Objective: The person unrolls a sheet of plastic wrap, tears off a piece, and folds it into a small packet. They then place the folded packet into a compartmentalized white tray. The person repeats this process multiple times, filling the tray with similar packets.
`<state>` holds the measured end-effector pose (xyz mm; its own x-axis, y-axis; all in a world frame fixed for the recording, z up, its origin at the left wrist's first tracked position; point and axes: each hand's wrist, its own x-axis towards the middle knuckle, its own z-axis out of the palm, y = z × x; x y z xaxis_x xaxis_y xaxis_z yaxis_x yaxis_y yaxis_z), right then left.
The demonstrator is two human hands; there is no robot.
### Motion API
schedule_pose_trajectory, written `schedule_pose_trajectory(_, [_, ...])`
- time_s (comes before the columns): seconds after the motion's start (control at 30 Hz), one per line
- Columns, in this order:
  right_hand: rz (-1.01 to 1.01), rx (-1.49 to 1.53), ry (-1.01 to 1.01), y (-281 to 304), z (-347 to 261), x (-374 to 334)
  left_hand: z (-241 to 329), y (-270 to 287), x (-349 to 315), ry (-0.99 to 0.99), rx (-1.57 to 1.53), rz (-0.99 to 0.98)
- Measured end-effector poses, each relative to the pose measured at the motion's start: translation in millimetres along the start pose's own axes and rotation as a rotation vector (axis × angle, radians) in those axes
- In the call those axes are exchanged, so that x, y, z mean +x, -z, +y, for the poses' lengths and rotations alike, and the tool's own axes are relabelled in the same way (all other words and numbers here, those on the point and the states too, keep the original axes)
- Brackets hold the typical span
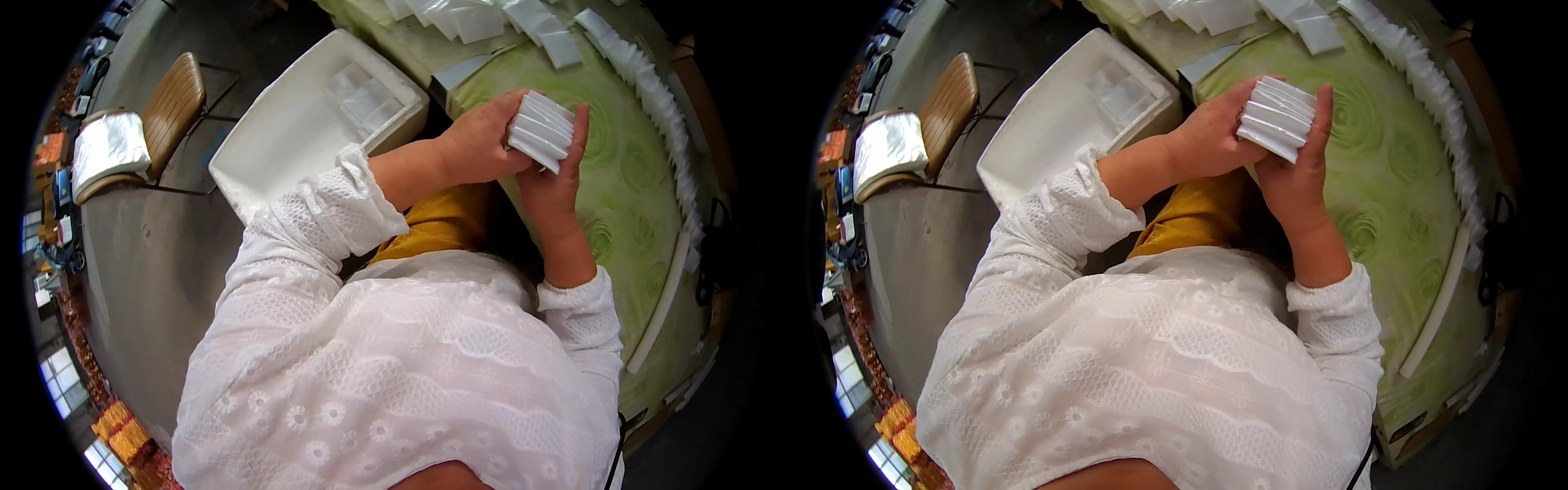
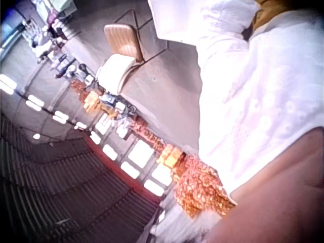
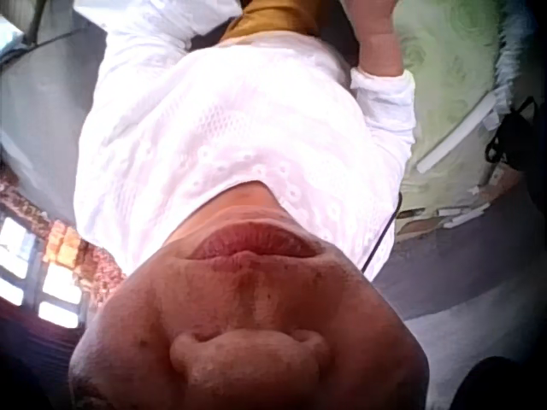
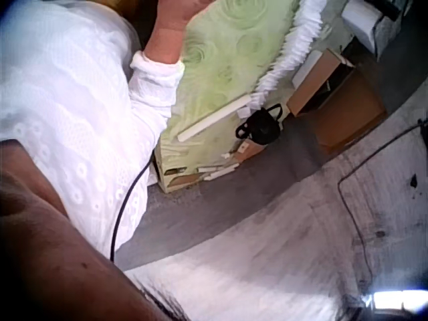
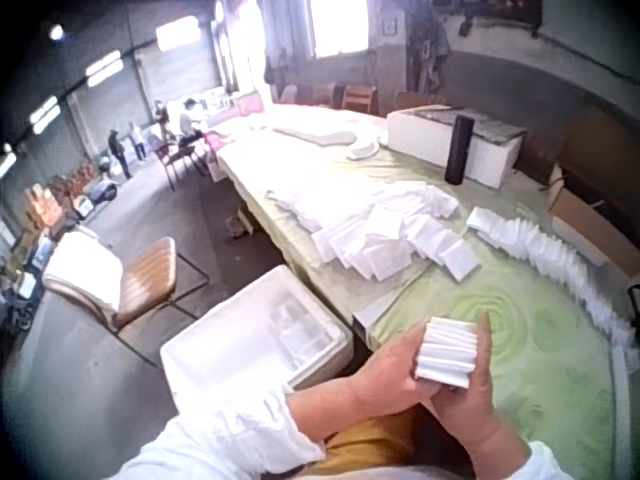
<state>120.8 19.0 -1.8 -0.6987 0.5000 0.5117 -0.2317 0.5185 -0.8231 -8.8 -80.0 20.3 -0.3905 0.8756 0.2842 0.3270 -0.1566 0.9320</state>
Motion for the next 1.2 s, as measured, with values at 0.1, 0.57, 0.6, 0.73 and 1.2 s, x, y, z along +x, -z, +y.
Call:
schedule_pose_trajectory(0.1, [-0.105, 0.131, -0.052, -28.9, -29.4, -0.9, 7.7, 21.1, -25.0, 0.152, -0.181, 0.038])
schedule_pose_trajectory(0.57, [-0.283, 0.321, -0.423, -36.6, -28.7, -11.1, -98.9, 231.0, -139.3, 1.184, 0.062, -0.044])
schedule_pose_trajectory(0.6, [-0.279, 0.337, -0.424, -33.1, -24.9, -15.1, -103.7, 225.5, -140.5, 1.201, 0.061, -0.08])
schedule_pose_trajectory(0.73, [-0.275, 0.356, -0.465, -25.2, -19.0, -23.6, -125.5, 196.3, -132.2, 1.191, 0.253, -0.237])
schedule_pose_trajectory(1.2, [-0.302, 0.379, -0.444, -21.0, -15.3, -28.3, -136.6, 167.8, -134.5, 0.966, 0.523, 0.015])
